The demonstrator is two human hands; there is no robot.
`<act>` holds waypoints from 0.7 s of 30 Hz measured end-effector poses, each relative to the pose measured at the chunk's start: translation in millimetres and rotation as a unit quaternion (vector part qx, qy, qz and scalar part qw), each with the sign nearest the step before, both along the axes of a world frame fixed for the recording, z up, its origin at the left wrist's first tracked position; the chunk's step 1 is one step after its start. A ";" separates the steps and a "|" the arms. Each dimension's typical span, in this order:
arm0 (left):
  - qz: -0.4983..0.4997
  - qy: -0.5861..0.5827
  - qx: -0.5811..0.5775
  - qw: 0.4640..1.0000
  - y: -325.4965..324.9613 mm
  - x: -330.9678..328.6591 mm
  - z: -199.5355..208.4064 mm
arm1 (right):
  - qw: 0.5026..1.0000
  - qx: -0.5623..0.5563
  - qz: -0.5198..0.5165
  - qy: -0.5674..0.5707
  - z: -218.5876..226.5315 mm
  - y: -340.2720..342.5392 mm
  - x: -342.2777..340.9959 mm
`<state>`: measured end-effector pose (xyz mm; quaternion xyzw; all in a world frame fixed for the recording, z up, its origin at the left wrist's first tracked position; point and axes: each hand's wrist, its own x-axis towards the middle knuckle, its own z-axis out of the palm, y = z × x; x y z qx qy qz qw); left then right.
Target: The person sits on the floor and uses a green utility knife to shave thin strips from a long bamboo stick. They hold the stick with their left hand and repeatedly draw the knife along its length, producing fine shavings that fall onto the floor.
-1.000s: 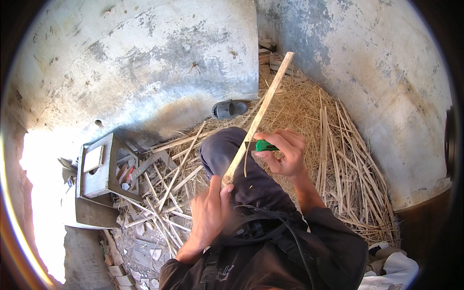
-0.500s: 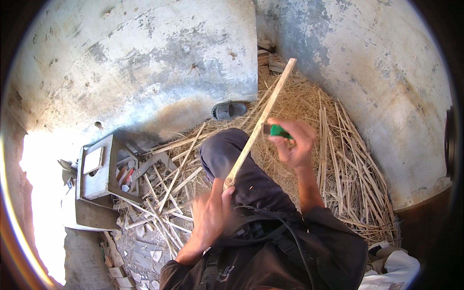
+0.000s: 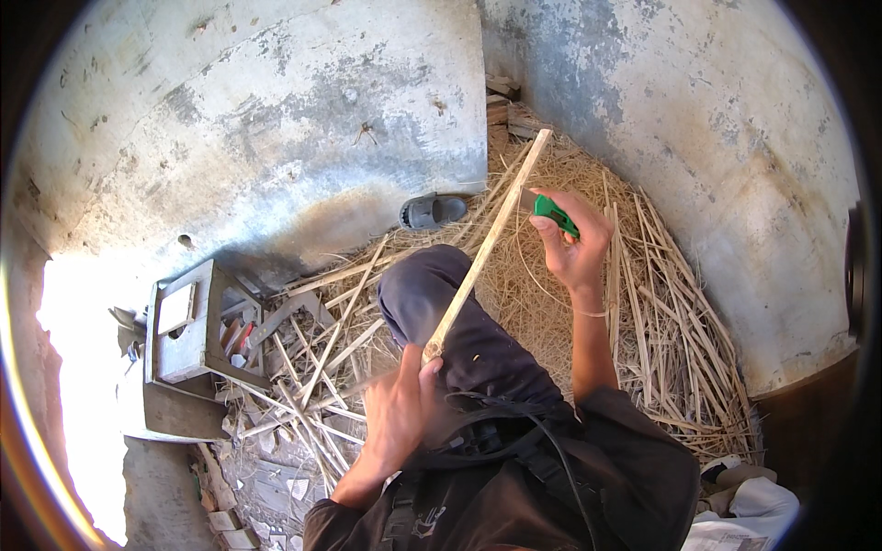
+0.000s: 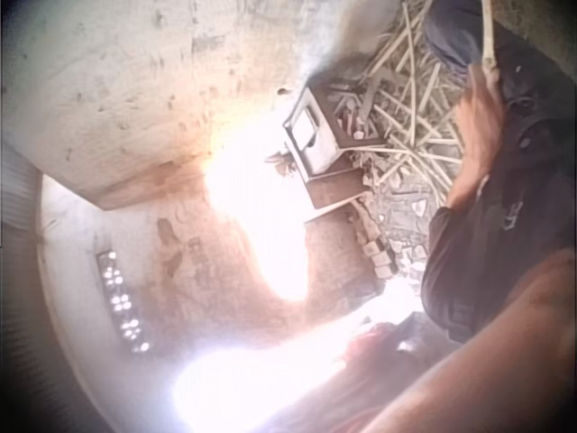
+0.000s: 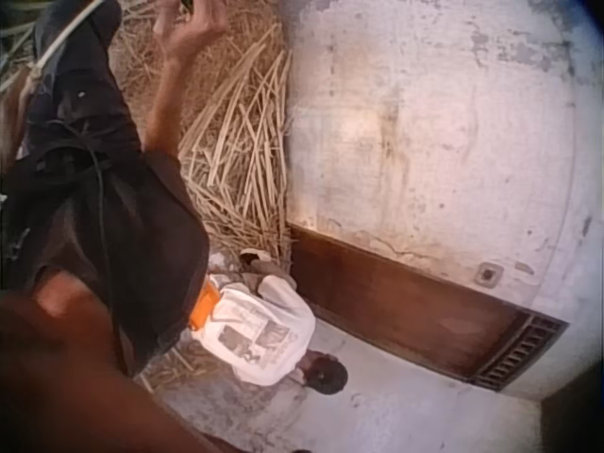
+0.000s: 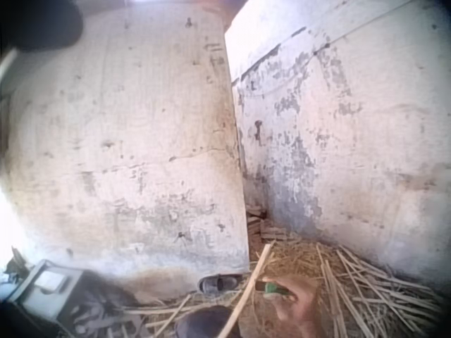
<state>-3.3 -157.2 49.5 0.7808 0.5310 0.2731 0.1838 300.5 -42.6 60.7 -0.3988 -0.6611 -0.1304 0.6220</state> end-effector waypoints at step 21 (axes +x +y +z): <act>0.010 -0.005 -0.005 1.000 5.4 -2.7 -6.8 | 0.999 0.027 -0.010 -0.030 3.9 19.3 4.3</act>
